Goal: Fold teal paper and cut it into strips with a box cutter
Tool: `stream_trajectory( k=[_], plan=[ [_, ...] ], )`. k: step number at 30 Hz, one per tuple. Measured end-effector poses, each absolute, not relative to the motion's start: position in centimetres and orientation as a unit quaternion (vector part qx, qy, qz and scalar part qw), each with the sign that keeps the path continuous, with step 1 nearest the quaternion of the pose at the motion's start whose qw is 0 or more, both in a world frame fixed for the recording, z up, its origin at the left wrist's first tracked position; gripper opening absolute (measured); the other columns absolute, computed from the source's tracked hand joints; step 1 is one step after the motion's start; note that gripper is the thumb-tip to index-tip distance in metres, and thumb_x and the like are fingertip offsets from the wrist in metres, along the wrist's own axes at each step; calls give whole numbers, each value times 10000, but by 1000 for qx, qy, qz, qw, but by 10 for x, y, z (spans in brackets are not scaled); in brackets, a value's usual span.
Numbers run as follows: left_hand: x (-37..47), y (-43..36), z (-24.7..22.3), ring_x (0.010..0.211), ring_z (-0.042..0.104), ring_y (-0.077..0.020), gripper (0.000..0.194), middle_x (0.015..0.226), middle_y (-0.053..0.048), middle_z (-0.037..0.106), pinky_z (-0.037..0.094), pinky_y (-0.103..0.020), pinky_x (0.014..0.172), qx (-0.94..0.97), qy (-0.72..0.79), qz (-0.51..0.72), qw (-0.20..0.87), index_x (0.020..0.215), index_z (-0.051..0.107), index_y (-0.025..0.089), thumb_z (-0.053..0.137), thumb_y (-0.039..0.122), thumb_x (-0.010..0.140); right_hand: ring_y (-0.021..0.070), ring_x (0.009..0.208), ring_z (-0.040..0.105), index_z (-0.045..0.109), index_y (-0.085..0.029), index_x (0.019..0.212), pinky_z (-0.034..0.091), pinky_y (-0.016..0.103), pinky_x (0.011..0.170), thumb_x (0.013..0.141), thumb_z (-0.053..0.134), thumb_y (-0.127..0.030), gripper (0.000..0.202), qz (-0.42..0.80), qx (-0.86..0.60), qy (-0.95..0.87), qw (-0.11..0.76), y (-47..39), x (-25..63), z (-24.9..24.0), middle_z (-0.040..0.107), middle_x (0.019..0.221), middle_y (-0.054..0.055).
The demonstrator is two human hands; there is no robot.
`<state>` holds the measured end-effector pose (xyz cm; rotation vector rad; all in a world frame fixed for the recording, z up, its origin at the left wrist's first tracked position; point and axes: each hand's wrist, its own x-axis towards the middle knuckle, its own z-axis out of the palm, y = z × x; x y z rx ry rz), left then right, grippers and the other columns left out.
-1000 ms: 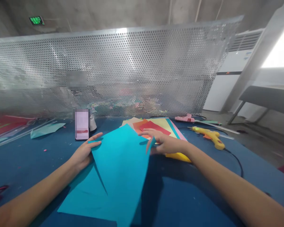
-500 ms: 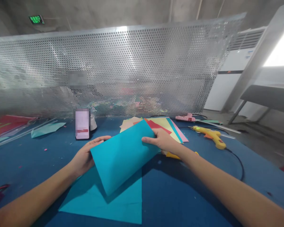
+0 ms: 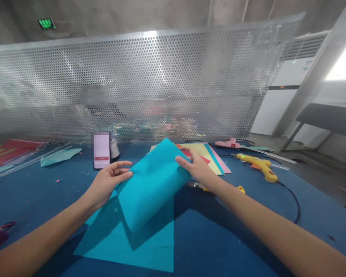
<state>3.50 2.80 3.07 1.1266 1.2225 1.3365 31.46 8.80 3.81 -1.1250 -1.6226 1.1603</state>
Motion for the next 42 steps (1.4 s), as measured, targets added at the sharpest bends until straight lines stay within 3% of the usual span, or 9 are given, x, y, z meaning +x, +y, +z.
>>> stream_trajectory(
  k=[3, 6, 11, 15, 18, 24, 34, 42],
  plan=[
    [42, 25, 31, 758, 634, -153, 518, 808, -12, 693, 486, -240, 702, 375, 498, 608, 491, 1056, 649, 161, 869, 252, 596, 257, 996, 647, 442, -275, 1265, 539, 415, 862, 786, 511, -720, 657, 541, -415, -581, 444, 94, 314, 33, 647, 1159, 90],
    [51, 19, 31, 807, 640, -163, 517, 895, -28, 690, 496, -240, 693, 306, 503, 628, 509, 1075, 629, 165, 853, 215, 611, 281, 1020, 651, 430, -258, 1284, 530, 441, 889, 746, 542, -744, 733, 624, -382, -538, 418, 86, 305, 29, 671, 1124, 118],
    [65, 5, 25, 913, 624, -202, 414, 1033, -62, 658, 502, -265, 734, 336, 484, 615, 524, 1023, 650, 181, 822, 236, 650, 286, 1093, 628, 370, -281, 1362, 526, 452, 927, 718, 748, -508, 780, 696, -343, -510, 371, 52, 283, 36, 618, 1270, 110],
    [68, -2, 25, 978, 597, -220, 432, 1064, -75, 646, 472, -267, 758, 406, 483, 558, 539, 1078, 643, 198, 800, 235, 678, 317, 1106, 619, 440, -257, 1321, 531, 491, 926, 659, 819, -337, 767, 672, -369, -507, 394, 46, 280, 36, 625, 1268, 116],
    [66, -2, 26, 961, 593, -223, 407, 1003, -75, 654, 445, -252, 710, 422, 500, 529, 540, 1061, 652, 197, 797, 222, 682, 335, 1115, 612, 453, -246, 1318, 514, 524, 939, 624, 834, -291, 793, 651, -389, -513, 403, 51, 283, 32, 638, 1250, 117],
    [64, 4, 27, 738, 569, -158, 397, 846, -31, 621, 433, -255, 660, 423, 494, 560, 514, 1008, 639, 176, 803, 327, 679, 339, 1124, 607, 428, -255, 1349, 516, 526, 933, 607, 847, -308, 854, 628, -400, -533, 402, 53, 284, 25, 616, 1281, 122],
    [63, 6, 28, 728, 529, -131, 362, 768, 10, 583, 422, -241, 681, 435, 478, 581, 494, 695, 524, 188, 838, 343, 603, 334, 1131, 597, 361, -257, 1387, 516, 515, 936, 563, 874, -350, 974, 587, -439, -550, 400, 53, 284, 21, 593, 1301, 128],
    [62, 7, 25, 699, 526, -125, 313, 788, -6, 609, 431, -242, 674, 458, 486, 579, 468, 700, 582, 179, 827, 353, 612, 328, 1143, 589, 371, -269, 1373, 513, 506, 940, 573, 865, -359, 945, 581, -437, -556, 403, 54, 285, 21, 588, 1307, 119]
  ],
)
